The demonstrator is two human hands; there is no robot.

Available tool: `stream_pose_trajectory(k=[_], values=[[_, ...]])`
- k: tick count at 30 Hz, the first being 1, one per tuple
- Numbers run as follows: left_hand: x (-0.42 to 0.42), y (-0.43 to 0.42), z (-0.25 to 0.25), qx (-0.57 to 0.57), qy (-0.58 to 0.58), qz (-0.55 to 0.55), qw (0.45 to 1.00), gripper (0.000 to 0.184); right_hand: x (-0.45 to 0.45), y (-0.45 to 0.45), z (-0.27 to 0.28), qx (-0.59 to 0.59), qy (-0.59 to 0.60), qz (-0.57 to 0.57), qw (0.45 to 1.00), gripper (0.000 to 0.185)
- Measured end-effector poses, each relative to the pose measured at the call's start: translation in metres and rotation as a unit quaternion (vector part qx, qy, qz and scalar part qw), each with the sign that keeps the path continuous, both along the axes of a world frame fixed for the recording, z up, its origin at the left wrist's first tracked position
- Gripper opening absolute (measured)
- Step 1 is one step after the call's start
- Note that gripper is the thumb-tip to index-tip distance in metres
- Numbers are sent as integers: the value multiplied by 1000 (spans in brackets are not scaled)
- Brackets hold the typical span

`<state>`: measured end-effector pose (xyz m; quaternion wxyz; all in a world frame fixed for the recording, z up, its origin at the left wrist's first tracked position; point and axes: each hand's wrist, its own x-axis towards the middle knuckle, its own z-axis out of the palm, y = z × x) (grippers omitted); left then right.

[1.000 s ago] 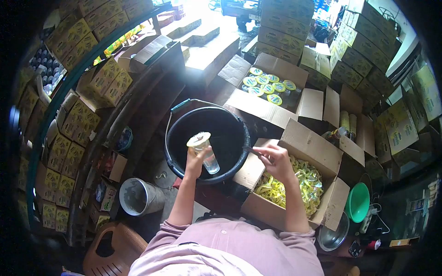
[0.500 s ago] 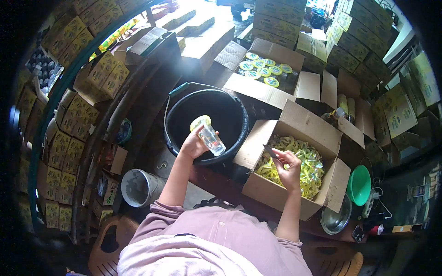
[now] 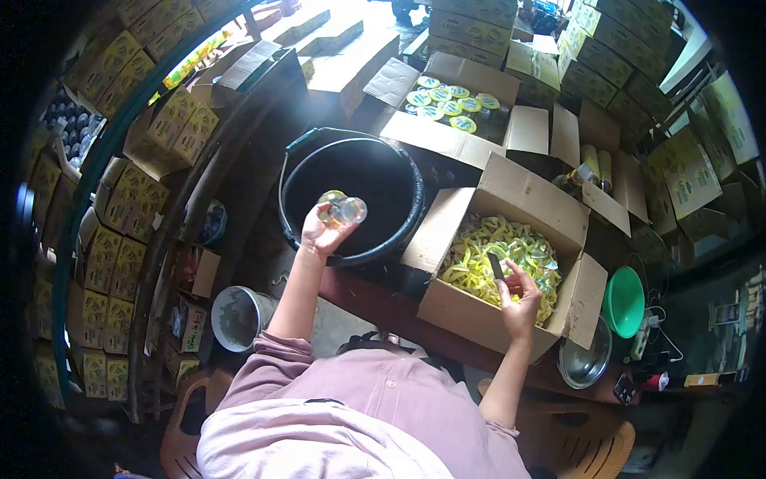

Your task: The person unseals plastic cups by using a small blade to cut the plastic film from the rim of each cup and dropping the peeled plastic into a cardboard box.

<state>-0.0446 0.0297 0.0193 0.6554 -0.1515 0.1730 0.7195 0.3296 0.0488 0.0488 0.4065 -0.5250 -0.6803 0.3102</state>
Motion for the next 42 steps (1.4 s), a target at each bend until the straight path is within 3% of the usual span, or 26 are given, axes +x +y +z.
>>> stream_pose_trajectory(k=[3, 6, 7, 10, 12, 14, 15, 18, 20, 22, 23, 24, 26, 29, 30, 32, 33, 34, 36, 40, 42], values=[[-7, 4, -12, 38, -51, 47, 997, 39, 22, 2, 0, -22, 9, -27, 999, 40], [-9, 2, 0, 156, -256, 7, 954, 42, 36, 3, 2, -13, 22, -40, 999, 41], [-5, 1, 10, 175, -265, 17, 948, 48, 41, 5, -2, -10, 31, -43, 999, 41], [3, 2, 31, 197, -313, 32, 929, 41, 47, 6, -10, -6, 53, -48, 997, 42], [4, 9, 0, 196, -266, 86, 940, 43, 46, 4, -10, -7, 57, -48, 997, 41], [14, 5, -13, 167, -283, 38, 944, 40, 47, 2, -5, -11, 59, -41, 997, 41], [18, 4, -7, 159, -286, 16, 945, 39, 48, 1, -4, -11, 63, -42, 997, 41], [37, -6, 56, 273, -178, -8, 945, 40, 55, 0, -4, -13, 72, -48, 996, 41], [41, -10, 73, 281, -80, -6, 956, 44, 59, 0, -5, -13, 76, -47, 996, 42], [34, -1, 49, 233, -138, 41, 962, 43, 60, -1, -7, -12, 72, -46, 996, 42], [24, 7, 14, 251, -160, 60, 953, 32, 61, -4, -8, -13, 69, -47, 996, 43], [26, 5, 11, 143, -160, 112, 970, 28, 61, -5, -9, -14, 67, -47, 997, 43], [35, 5, 6, 79, -131, 180, 972, 27, 63, -9, -8, -27, 58, -47, 997, 42], [46, 3, 58, 267, -219, 65, 936, 30, 65, -6, -10, -24, 67, -48, 996, 41], [46, 4, 64, 266, -246, 68, 929, 33, 65, -5, -11, -20, 74, -47, 996, 41], [60, 2, 66, 301, -169, 124, 931, 41, 61, -5, -8, -26, 82, -51, 995, 41], [62, 5, 34, 291, -159, 152, 931, 41, 61, -5, -11, -37, 90, -50, 994, 41], [56, 8, 0, 187, -194, 149, 951, 42, 59, -5, -16, -48, 101, -51, 992, 41], [66, 9, -6, 183, -197, 110, 957, 41, 58, -3, -21, -55, 107, -39, 992, 41], [59, 11, 73, 273, -246, 140, 919, 43, 53, 2, -13, -55, 113, -26, 992, 41], [61, 7, 67, 301, -254, 143, 908, 43, 52, 5, -11, -44, 108, -36, 993, 41]])
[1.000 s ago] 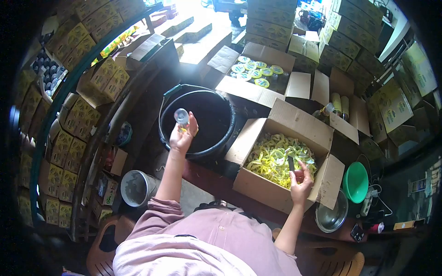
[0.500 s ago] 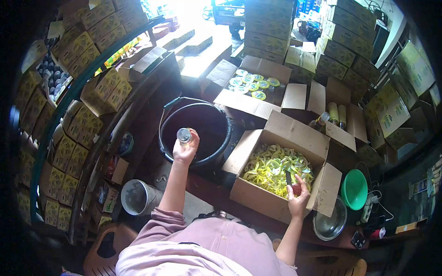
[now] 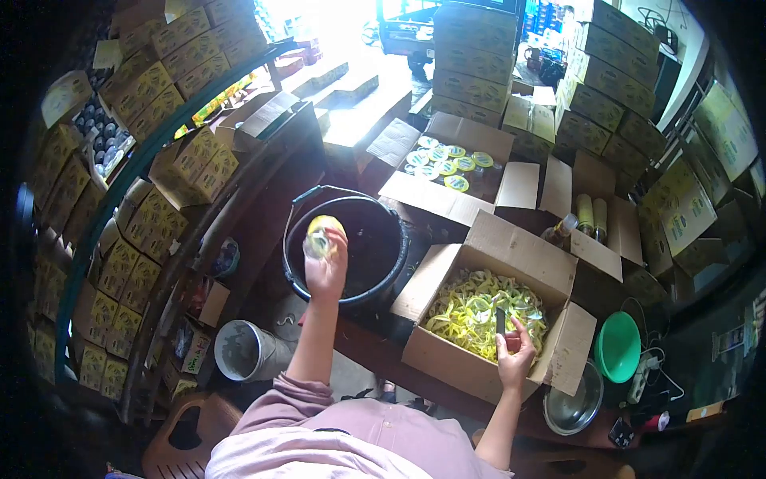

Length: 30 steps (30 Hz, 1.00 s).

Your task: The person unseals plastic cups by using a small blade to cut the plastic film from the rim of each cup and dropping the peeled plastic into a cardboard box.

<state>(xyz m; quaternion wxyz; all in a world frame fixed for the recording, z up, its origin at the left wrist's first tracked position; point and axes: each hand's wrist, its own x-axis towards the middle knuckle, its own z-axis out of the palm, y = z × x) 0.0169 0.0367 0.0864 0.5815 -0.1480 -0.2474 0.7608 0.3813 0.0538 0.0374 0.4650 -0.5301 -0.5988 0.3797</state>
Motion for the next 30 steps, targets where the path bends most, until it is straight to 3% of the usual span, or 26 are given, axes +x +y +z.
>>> stream_pose_trajectory(k=[3, 6, 10, 13, 14, 19, 23, 28, 30], values=[[15, -11, -57, -62, -13, -23, 998, 44, -4, 1, 0, 4, -13, 5, 1000, 41], [27, -23, -40, -80, 13, 10, 997, 46, -5, 1, 0, 5, -26, 5, 1000, 41], [25, -32, -8, -12, 1, -32, 999, 46, -5, 0, 3, 1, -2, 5, 1000, 41], [32, -29, -51, -89, 20, 7, 996, 46, -3, 0, 1, 15, -11, 13, 1000, 41], [30, -29, -56, -69, 38, 7, 997, 46, -2, -1, 0, 20, -14, 17, 1000, 42], [30, -33, -23, -25, 86, 1, 996, 48, 1, 2, 2, -2, 11, 1, 1000, 42], [31, -35, -51, -18, 72, -2, 997, 48, 5, 3, -11, 18, -9, -2, 1000, 42], [38, -37, -15, -20, 79, -22, 996, 46, 3, 0, 1, 5, -5, 1, 1000, 41], [34, -34, -50, -67, 45, -5, 997, 46, 4, 0, 3, 19, -13, -4, 1000, 41]])
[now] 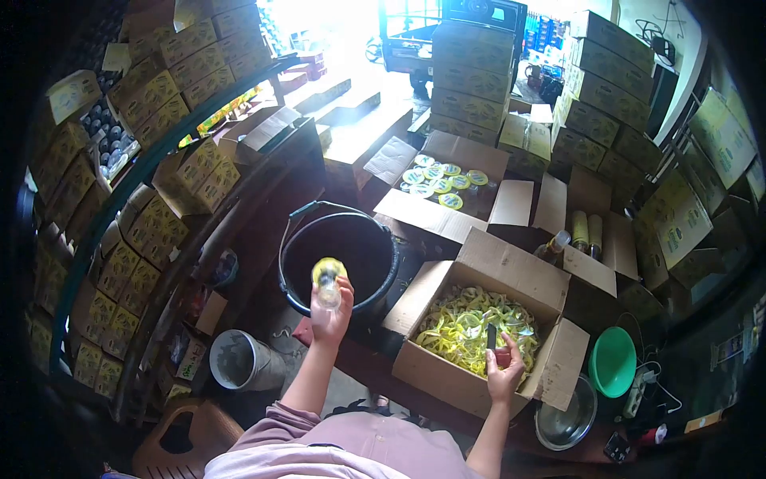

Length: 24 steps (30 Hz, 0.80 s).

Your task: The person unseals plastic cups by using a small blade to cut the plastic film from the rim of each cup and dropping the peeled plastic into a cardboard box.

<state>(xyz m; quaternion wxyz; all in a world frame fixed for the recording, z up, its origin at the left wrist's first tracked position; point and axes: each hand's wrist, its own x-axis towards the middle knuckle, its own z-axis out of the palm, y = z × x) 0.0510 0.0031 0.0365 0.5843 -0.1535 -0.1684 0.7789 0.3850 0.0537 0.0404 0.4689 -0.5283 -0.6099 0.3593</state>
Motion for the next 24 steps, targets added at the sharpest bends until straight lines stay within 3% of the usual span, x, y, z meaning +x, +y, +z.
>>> stream_pose_trajectory(k=[2, 5, 8, 9, 10, 14, 16, 18, 20, 22, 23, 24], values=[[0, -1, -8, -4, 19, 15, 1000, 47, 3, -2, -5, -7, 10, 2, 1000, 42], [9, -5, 25, 61, 120, 14, 991, 47, 7, -3, -10, -13, 19, 13, 1000, 42], [12, 0, 17, 50, 155, 1, 987, 46, 15, -4, -16, -14, 14, 10, 1000, 41], [13, 3, 8, 31, 91, 2, 995, 45, 18, -4, -20, -28, 39, 1, 999, 41], [12, 7, 2, -15, 98, 47, 994, 44, 23, -5, -23, -21, 33, 5, 999, 42], [18, 6, 18, 30, 183, 54, 981, 45, 37, -7, -24, -14, 18, 10, 1000, 40], [23, 8, 13, 38, 154, 54, 986, 47, 39, -9, -15, -37, 59, 14, 997, 40], [24, 10, 3, 37, 94, 79, 992, 50, 43, -11, -7, -20, 25, -7, 999, 40], [25, 8, 1, 37, 126, 111, 985, 56, 53, -9, -9, -42, 89, 0, 995, 40], [32, 7, 3, 66, 65, 86, 992, 58, 61, -6, -12, -40, 124, -4, 991, 40], [39, 8, 8, 44, 83, 85, 992, 55, 63, -2, -15, -51, 151, -15, 987, 40], [44, 11, 6, 16, 202, 72, 977, 53, 64, 2, -18, -61, 179, -26, 982, 40]])
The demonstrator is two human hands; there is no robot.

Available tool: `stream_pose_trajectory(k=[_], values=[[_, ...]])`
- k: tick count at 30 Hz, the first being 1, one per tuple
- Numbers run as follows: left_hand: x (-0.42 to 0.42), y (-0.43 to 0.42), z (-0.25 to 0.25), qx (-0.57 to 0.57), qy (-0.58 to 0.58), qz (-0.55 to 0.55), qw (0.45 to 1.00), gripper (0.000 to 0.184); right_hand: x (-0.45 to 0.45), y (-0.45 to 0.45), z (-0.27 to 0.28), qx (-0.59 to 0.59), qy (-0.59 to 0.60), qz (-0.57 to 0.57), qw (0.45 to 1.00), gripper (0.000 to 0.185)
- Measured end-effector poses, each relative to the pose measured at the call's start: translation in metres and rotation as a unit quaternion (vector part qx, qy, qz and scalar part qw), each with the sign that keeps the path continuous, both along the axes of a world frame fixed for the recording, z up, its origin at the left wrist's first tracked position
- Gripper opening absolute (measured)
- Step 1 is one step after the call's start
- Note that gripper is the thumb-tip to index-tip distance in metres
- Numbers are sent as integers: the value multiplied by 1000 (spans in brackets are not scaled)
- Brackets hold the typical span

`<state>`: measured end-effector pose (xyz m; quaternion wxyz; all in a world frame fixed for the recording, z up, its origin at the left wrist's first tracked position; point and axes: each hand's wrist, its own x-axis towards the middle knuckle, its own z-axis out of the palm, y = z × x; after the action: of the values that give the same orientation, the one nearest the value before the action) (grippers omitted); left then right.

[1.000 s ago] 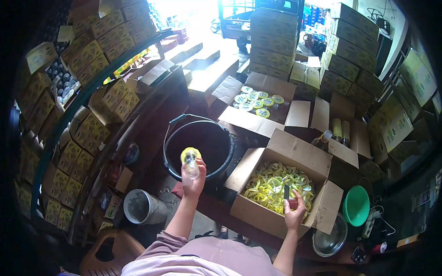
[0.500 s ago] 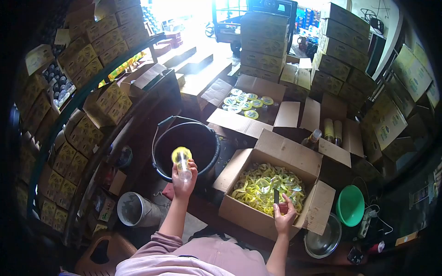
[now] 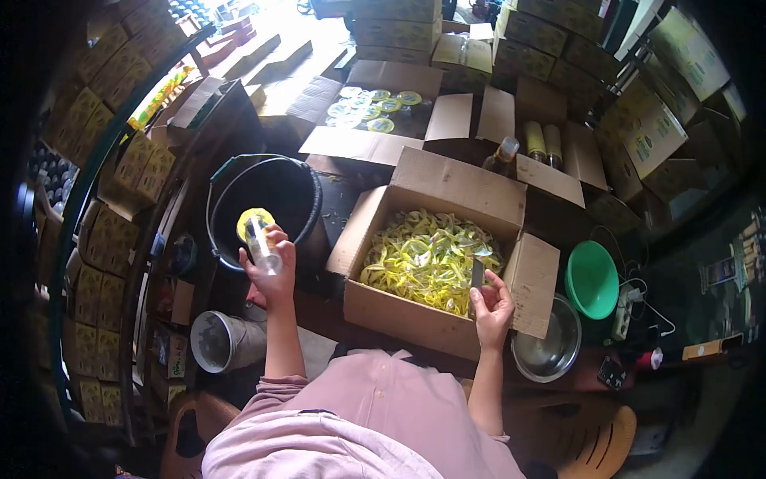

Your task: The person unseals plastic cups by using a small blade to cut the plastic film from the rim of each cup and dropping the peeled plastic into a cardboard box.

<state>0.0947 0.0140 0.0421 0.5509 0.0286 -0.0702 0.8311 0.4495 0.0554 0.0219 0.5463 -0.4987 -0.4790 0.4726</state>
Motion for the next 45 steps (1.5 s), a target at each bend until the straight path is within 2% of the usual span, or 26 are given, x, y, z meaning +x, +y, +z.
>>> stream_pose_trajectory(k=[2, 3, 4, 6, 8, 9, 10, 12, 13, 16, 21, 25, 27, 30, 34, 38, 40, 42, 44, 45], values=[[11, 7, -4, -75, 233, -8, 970, 49, 1, 9, -3, -17, 39, -5, 999, 39], [22, 14, -6, -154, 346, -12, 925, 46, 0, 14, -3, -24, 51, 0, 998, 39], [36, 21, -7, -229, 452, -16, 862, 45, -3, 19, -3, -30, 62, 6, 998, 39], [56, 31, -11, -186, 659, 0, 729, 67, -11, 28, 2, -10, 55, 21, 998, 39], [77, 40, -3, -127, 771, 71, 620, 87, -26, 34, 21, 37, 16, 34, 999, 38], [83, 42, -8, -72, 812, 151, 559, 96, -33, 35, 34, 83, -81, 22, 993, 35], [89, 46, -18, -45, 800, 197, 565, 91, -40, 36, 46, 134, -104, 14, 985, 30], [99, 44, 13, -85, 834, 130, 529, 76, -48, 39, 68, 261, -204, 15, 944, 26], [103, 42, 22, -82, 837, 119, 528, 70, -49, 44, 78, 349, -240, 17, 906, 25], [106, 41, 39, -69, 846, 105, 519, 59, -48, 53, 98, 480, -322, 57, 814, 27], [107, 35, 57, -37, 851, 128, 508, 66, -46, 59, 113, 532, -432, 99, 721, 19], [102, 33, 55, 4, 844, 124, 522, 74, -42, 64, 119, 566, -450, 106, 682, 22], [101, 31, 52, 48, 845, 134, 516, 81, -42, 63, 121, 574, -460, 108, 669, 22], [112, 30, 62, 22, 825, 172, 538, 67, -45, 65, 123, 590, -455, 106, 658, 21], [111, 34, 66, -36, 844, 101, 525, 66, -46, 67, 125, 605, -446, 124, 648, 20], [105, 40, 53, -14, 799, 11, 602, 65, -43, 72, 124, 609, -432, 156, 647, 19], [109, 40, 54, -12, 766, 2, 642, 65, -43, 74, 123, 613, -423, 151, 650, 19], [109, 44, 51, 9, 768, -45, 639, 63, -44, 72, 123, 616, -418, 147, 651, 19], [114, 46, 47, 22, 746, -61, 663, 62, -44, 68, 116, 600, -400, 140, 679, 18], [115, 45, 51, 1, 728, -113, 676, 61, -44, 67, 116, 602, -393, 141, 681, 20]])
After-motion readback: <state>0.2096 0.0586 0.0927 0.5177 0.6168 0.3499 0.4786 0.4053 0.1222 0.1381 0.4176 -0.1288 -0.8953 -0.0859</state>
